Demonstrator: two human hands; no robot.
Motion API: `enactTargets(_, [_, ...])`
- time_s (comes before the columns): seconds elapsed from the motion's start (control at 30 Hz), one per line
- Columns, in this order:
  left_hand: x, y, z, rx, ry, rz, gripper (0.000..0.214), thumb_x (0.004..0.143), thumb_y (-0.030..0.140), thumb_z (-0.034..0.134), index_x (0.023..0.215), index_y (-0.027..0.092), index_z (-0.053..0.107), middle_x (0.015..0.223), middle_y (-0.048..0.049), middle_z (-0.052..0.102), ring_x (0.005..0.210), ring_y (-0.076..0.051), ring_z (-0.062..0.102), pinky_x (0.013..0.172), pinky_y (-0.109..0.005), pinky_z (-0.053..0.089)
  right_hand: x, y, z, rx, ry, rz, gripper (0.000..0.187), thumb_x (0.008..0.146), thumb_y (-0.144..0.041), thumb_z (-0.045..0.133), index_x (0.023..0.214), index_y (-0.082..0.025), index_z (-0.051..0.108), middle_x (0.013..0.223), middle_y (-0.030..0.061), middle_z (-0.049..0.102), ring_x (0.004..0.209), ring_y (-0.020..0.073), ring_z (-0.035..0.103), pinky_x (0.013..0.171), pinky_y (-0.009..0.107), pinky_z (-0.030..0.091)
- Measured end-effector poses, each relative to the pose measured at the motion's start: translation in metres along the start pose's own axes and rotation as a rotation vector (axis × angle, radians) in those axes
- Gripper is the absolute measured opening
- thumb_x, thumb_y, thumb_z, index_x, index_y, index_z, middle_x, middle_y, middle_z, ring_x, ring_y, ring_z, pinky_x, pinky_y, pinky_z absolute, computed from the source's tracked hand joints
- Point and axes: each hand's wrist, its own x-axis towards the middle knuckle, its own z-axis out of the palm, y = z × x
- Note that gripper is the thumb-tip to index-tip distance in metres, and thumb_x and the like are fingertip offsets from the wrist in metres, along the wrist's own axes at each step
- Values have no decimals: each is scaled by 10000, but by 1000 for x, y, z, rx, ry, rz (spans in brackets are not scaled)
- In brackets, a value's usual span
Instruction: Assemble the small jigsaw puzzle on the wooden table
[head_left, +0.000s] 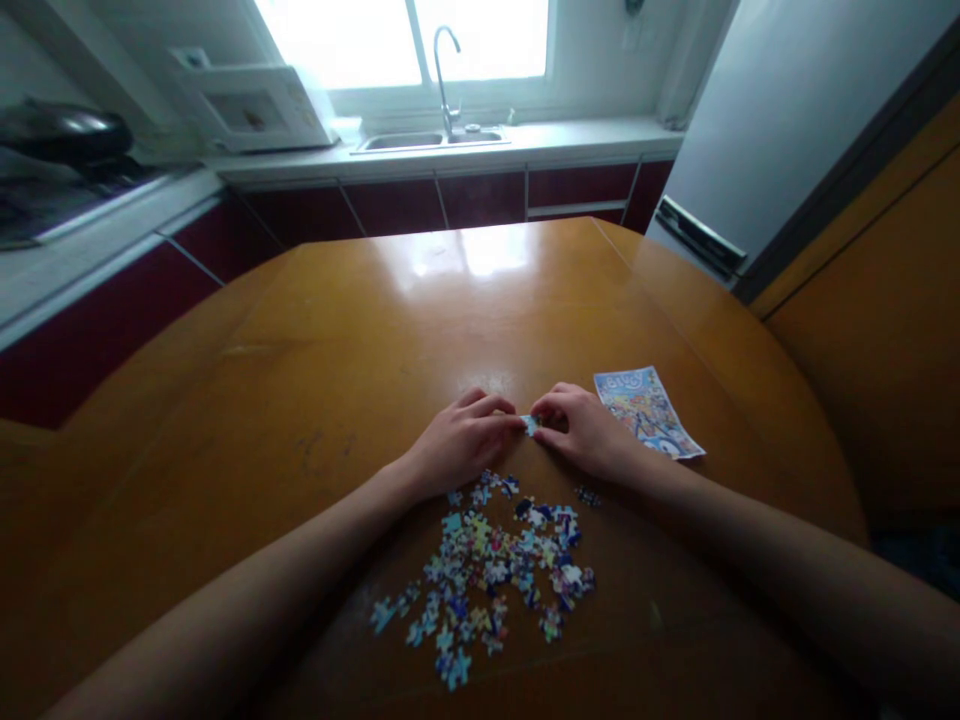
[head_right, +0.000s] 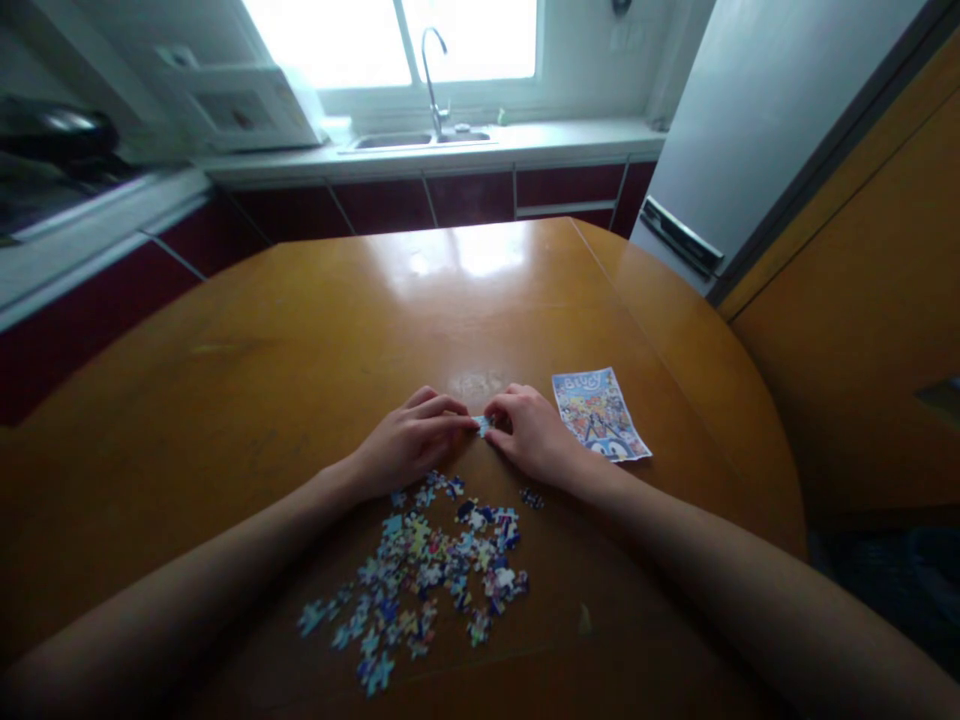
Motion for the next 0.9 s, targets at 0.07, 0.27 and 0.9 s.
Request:
enactTargets(0.07, [-1,-1,1,-35,23,-2,356,899,86,511,1185,245,651,1111,-61,636,1001,-213,525,883,-374,494,0,-1,-1,-2,-5,8,93,797,-141,704,878,-185,695,890,48,619,789,161,580,736,300,495])
enactTargets(0.27, [0,-4,3,-111,210,-41,335,911,44,449,1117,199,663,1049,-74,630,994,-191,555,873,-349,493,0,-5,-3,-10,-12,15,92,800,-142,709,886,-175,709,877,50,617,798,163,578,760,305,490])
enactTargets(0.9, [0,-4,2,-108,97,-36,354,923,70,463,1178,232,649,1066,-72,640,1004,-201,555,896,-369,497,-1,-6,-3,-25,3,-6,89,813,-140,691,889,-186,694,885,51,620,825,173,583,776,317,494])
